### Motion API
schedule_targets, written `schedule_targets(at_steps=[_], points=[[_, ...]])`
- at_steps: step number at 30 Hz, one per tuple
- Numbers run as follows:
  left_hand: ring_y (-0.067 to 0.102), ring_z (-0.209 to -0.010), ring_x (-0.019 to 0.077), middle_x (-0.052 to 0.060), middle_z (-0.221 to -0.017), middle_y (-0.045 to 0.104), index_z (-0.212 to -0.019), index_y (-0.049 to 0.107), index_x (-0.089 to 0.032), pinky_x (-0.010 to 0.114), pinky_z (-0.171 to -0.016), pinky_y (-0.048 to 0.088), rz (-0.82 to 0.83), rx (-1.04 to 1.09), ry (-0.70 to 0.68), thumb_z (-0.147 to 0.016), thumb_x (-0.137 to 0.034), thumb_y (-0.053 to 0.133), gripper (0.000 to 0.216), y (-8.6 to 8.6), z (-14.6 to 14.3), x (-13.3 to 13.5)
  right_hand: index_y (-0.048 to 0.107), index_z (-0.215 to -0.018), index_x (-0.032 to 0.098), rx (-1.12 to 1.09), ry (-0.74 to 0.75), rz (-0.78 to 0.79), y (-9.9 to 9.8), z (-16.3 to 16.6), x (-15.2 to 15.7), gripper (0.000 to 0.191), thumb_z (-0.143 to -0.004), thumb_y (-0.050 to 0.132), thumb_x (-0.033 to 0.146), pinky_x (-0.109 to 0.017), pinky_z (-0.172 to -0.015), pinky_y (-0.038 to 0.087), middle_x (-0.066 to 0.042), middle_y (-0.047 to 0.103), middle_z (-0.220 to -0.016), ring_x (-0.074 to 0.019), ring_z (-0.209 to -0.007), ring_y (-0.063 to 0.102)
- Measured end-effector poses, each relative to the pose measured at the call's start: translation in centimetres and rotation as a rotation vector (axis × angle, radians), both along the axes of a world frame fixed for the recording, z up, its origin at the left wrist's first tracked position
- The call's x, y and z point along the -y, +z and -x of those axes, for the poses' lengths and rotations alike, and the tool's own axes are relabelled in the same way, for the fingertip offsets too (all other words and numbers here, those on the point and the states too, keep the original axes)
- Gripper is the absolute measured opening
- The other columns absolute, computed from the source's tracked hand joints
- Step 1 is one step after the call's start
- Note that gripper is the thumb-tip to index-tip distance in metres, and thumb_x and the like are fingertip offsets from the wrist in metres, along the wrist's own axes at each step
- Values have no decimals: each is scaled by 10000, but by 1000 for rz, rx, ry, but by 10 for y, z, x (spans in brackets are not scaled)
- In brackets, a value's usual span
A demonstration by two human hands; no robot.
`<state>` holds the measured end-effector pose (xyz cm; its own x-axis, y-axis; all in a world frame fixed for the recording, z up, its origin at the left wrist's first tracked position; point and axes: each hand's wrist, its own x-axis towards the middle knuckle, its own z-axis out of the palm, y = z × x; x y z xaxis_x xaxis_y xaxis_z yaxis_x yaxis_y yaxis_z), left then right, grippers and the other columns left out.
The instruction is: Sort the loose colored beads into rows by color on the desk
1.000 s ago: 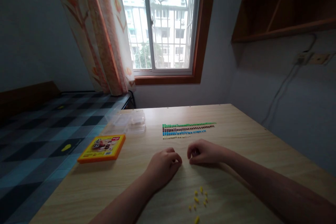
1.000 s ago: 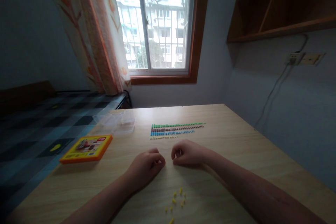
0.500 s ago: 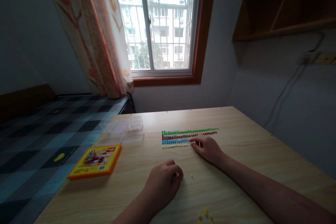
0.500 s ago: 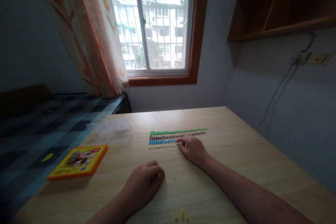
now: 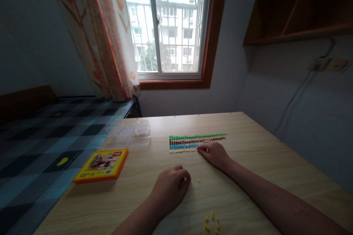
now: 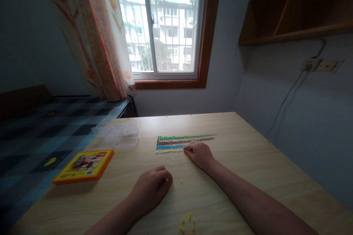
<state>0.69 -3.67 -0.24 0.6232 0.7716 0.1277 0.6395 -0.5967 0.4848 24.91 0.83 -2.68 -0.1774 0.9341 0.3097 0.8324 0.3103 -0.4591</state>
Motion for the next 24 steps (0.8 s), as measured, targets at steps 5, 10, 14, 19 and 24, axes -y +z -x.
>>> schedule_targets(at_steps=[5, 10, 14, 19, 24], points=[[606, -725, 131, 12, -846, 671, -812, 699, -234, 228, -644, 397, -1, -4, -2, -815, -174, 520, 189, 1, 0, 0, 762, -922, 232, 4, -19, -2, 1, -7, 1, 231, -896, 548, 314, -282, -795, 449, -42, 733, -945, -186, -873, 642], [606, -729, 132, 21, -842, 674, -810, 709, -227, 220, -637, 399, 5, 3, -16, -804, -169, 519, 198, 2, 0, 0, 763, -924, 230, -3, -34, -1, 0, -16, 4, 240, -894, 547, 330, -292, -782, 456, -47, 735, -932, -192, -854, 644], [606, -723, 127, 14, -836, 674, -805, 711, -230, 217, -639, 403, 21, 16, -12, -794, -163, 524, 198, 1, 1, -1, 757, -974, 207, -103, 0, -47, -3, -19, 4, 241, -882, 572, 332, -287, -740, 462, -60, 728, -888, -176, -764, 627], [617, -754, 131, 13, -860, 682, -812, 714, -226, 225, -680, 420, 22, 36, -15, -784, -163, 531, 196, -2, 2, -3, 761, -913, 171, -209, 86, -111, -3, -18, 11, 249, -883, 580, 338, -261, -608, 430, -55, 664, -721, -146, -621, 554], [609, -748, 132, 15, -850, 676, -804, 717, -222, 225, -674, 419, 34, 57, -5, -772, -155, 538, 194, -1, 2, -4, 759, -877, 162, -238, 290, -79, 4, -11, 27, 235, -882, 573, 306, -248, -555, 391, -60, 631, -707, -134, -602, 528]])
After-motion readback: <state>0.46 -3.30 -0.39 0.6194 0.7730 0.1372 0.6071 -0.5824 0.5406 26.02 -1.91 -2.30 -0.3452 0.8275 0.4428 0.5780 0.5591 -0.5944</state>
